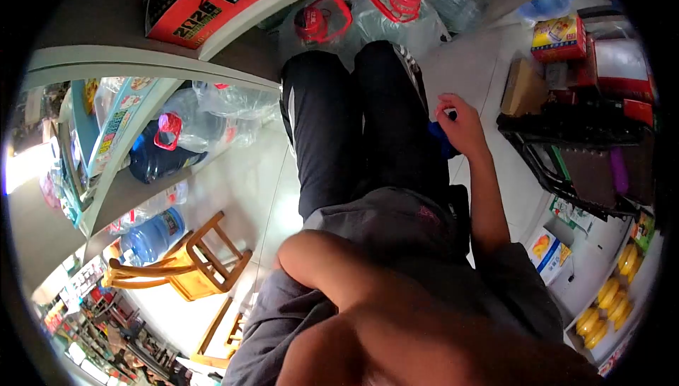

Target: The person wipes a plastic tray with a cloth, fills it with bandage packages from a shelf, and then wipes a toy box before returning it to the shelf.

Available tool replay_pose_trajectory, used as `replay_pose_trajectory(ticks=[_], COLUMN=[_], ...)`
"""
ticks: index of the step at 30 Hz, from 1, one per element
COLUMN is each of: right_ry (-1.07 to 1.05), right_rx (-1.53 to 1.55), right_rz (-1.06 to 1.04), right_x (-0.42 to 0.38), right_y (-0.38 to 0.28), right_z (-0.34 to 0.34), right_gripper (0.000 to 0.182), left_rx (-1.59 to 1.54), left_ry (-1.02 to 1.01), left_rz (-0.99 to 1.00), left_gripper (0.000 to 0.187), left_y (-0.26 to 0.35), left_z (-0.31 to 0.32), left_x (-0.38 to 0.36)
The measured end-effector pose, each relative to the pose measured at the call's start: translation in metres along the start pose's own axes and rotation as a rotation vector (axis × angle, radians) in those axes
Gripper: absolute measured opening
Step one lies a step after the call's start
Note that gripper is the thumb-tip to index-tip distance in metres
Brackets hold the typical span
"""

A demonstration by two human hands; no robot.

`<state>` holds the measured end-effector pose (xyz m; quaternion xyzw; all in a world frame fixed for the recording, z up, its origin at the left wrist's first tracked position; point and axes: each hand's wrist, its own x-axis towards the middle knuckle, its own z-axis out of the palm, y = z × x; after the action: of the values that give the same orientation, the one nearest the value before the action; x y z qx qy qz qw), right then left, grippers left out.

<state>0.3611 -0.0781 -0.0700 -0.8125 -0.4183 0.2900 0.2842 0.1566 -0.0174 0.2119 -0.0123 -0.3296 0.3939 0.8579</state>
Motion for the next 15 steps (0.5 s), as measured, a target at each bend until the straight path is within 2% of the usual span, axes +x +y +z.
replay_pose_trajectory(ticks=[10, 14, 15], right_ry=[-0.028, -0.067, -0.021], right_rx=[0.031, 0.031, -0.057], right_rz=[0.003, 0.116, 0.039], right_x=[0.011, 0.005, 0.006], right_y=[-0.006, -0.019, -0.002], right_z=[0.001, -0.011, -0.011], right_gripper=[0.039, 0.037, 0.036], left_rx=[0.076, 0.248, 0.380], left_ry=[0.059, 0.231, 0.315], left_rz=[-0.205, -0.490, -0.569], left_gripper=[0.038, 0.035, 0.035], left_y=[0.035, 0.061, 0.071], left_z=[-0.014, -0.042, -0.055], left_x=[-0.014, -0.032, -0.038])
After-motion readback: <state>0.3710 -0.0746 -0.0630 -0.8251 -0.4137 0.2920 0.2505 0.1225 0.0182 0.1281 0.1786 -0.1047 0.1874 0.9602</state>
